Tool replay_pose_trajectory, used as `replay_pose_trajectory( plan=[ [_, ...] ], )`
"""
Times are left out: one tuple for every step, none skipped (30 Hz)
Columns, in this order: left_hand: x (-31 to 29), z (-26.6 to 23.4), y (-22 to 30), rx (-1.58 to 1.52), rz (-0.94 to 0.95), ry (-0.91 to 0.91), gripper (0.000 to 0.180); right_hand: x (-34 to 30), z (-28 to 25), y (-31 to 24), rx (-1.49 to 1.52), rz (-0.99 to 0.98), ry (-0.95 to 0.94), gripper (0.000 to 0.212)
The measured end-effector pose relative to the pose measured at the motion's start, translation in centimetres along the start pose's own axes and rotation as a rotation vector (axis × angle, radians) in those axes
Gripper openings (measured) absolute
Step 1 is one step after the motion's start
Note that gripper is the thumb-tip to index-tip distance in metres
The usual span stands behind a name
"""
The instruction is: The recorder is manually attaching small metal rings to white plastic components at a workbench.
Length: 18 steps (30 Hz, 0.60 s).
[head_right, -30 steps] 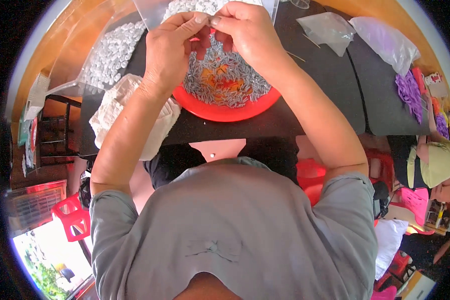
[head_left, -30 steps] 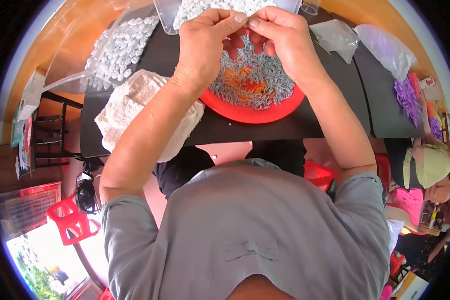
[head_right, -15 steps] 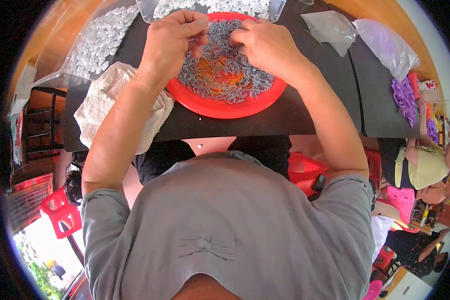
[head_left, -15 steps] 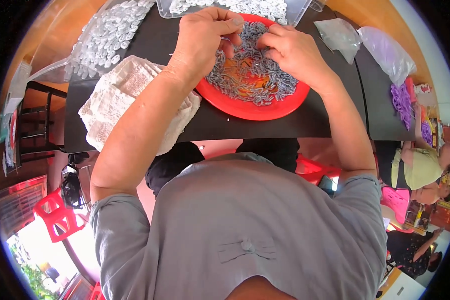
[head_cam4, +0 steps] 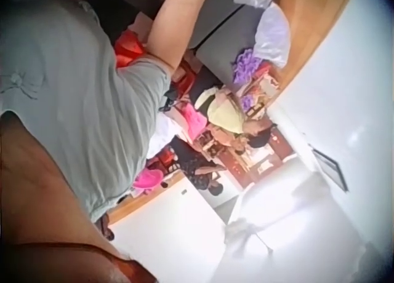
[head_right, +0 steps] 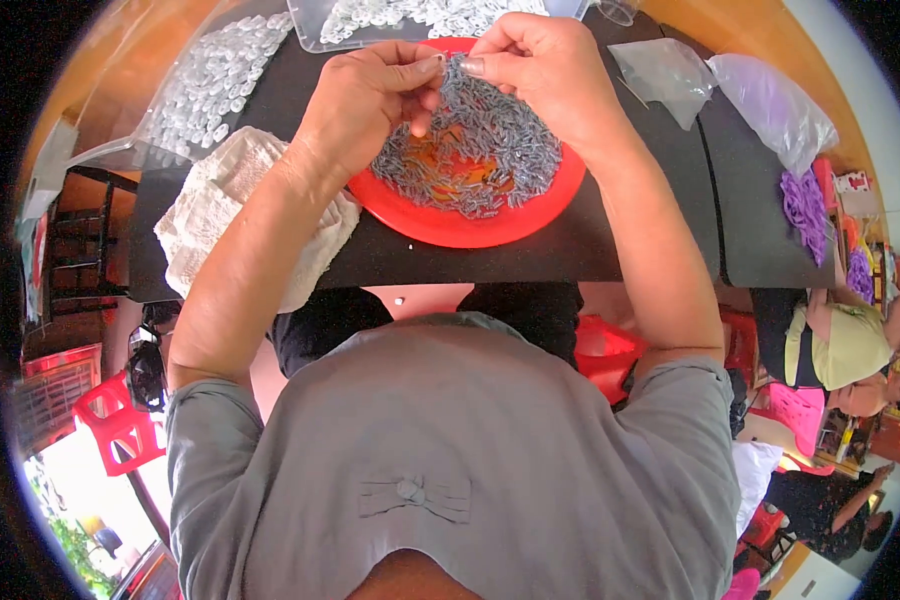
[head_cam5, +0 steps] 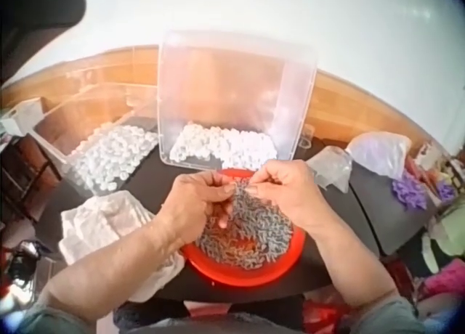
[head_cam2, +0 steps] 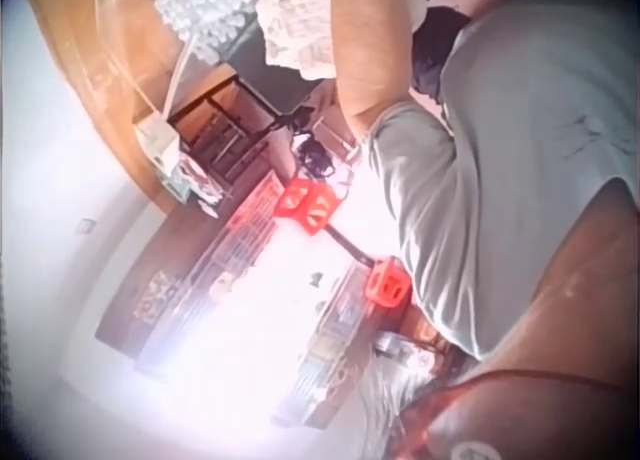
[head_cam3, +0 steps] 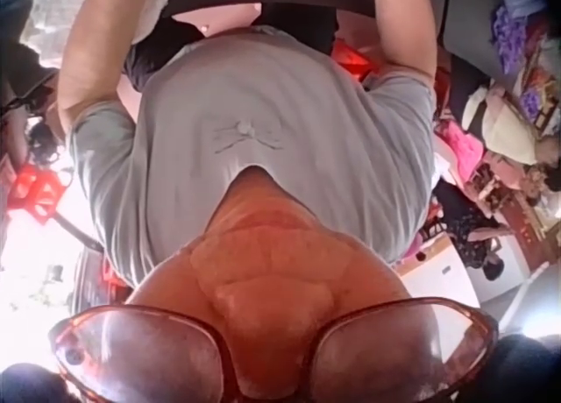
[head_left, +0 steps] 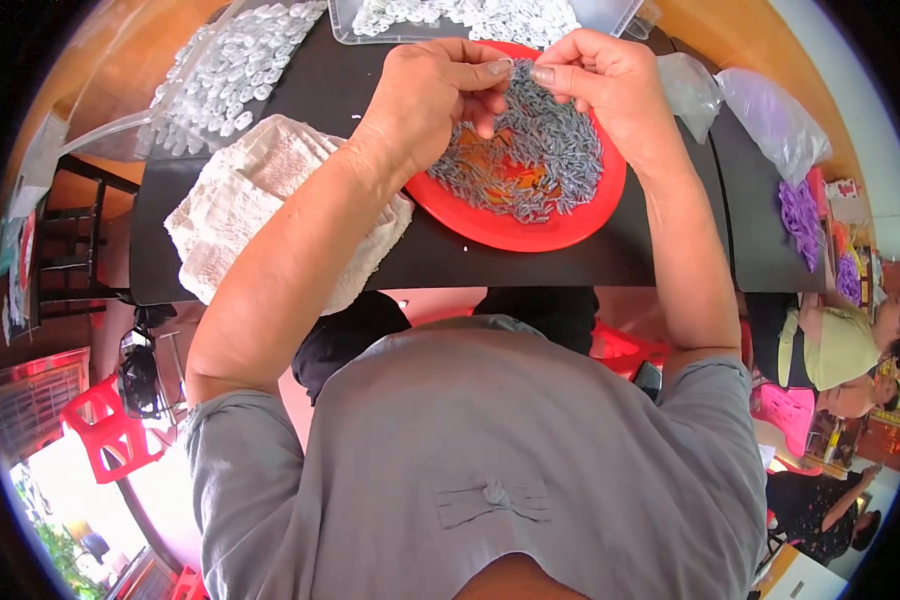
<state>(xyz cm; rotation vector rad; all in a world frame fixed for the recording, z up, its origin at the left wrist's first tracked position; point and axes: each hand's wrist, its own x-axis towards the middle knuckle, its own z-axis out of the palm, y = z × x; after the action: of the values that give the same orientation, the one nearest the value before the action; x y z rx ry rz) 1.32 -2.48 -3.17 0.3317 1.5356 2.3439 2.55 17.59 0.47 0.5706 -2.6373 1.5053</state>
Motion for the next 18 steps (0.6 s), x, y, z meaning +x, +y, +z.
replay_pose_trajectory(
  plan=[
    [0.0,0.1,0.1,0.002,0.003,0.001,0.014,0.2,0.1,-0.1,-0.017,-0.003,0.003,0.011],
    [-0.1,0.1,0.1,-0.014,0.011,0.017,0.014,0.3,0.2,-0.3,-0.017,-0.006,0.002,0.011],
    [-0.1,0.2,0.1,-0.031,0.018,0.033,0.013,0.2,0.5,-0.6,0.031,0.000,0.030,0.011],
    [-0.2,0.1,0.1,-0.030,0.019,0.034,0.013,0.2,0.8,-0.8,0.080,0.007,0.058,0.012],
    [-0.2,0.1,0.1,0.005,0.028,0.030,0.015,0.1,1.1,-1.0,0.080,0.006,0.057,0.012],
    [-0.3,0.0,0.1,0.040,0.037,0.027,0.018,0.1,1.4,-1.1,0.099,0.001,0.070,0.012],
    [-0.3,0.1,0.1,0.040,0.037,0.026,0.018,0.0,1.5,-1.2,0.118,-0.002,0.085,0.013],
    [-0.3,0.2,0.2,0.009,0.056,0.043,0.015,0.0,1.7,-1.0,0.118,-0.001,0.085,0.013],
    [-0.3,0.3,0.2,-0.023,0.075,0.060,0.012,0.0,1.8,-0.6,0.165,-0.008,0.074,0.012],
    [-0.3,0.4,0.2,-0.023,0.074,0.060,0.012,0.1,1.9,-0.4,0.212,-0.016,0.062,0.012],
    [-0.4,0.4,0.2,-0.016,0.082,0.073,0.012,0.0,1.9,-0.3,0.212,-0.015,0.063,0.012],
    [-0.4,0.5,0.2,-0.009,0.089,0.086,0.013,0.0,1.9,-0.3,0.240,-0.006,0.061,0.012],
    [-0.4,0.4,0.1,-0.008,0.088,0.087,0.013,-0.1,1.9,-0.3,0.269,0.001,0.058,0.012],
    [-0.3,0.3,0.1,-0.025,0.097,0.075,0.013,-0.2,1.9,-0.5,0.270,0.002,0.058,0.012],
    [-0.3,0.3,0.1,-0.043,0.106,0.063,0.013,-0.2,1.9,-0.8,0.279,-0.011,0.065,0.012],
    [-0.3,0.3,0.1,-0.042,0.105,0.061,0.013,-0.2,1.8,-1.0,0.287,-0.024,0.073,0.012],
    [-0.4,0.4,0.2,-0.009,0.103,0.065,0.013,-0.3,1.8,-1.0,0.288,-0.024,0.075,0.012],
    [-0.4,0.5,0.2,0.024,0.101,0.069,0.014,-0.3,1.8,-1.0,0.287,-0.023,0.082,0.012]
  ],
)
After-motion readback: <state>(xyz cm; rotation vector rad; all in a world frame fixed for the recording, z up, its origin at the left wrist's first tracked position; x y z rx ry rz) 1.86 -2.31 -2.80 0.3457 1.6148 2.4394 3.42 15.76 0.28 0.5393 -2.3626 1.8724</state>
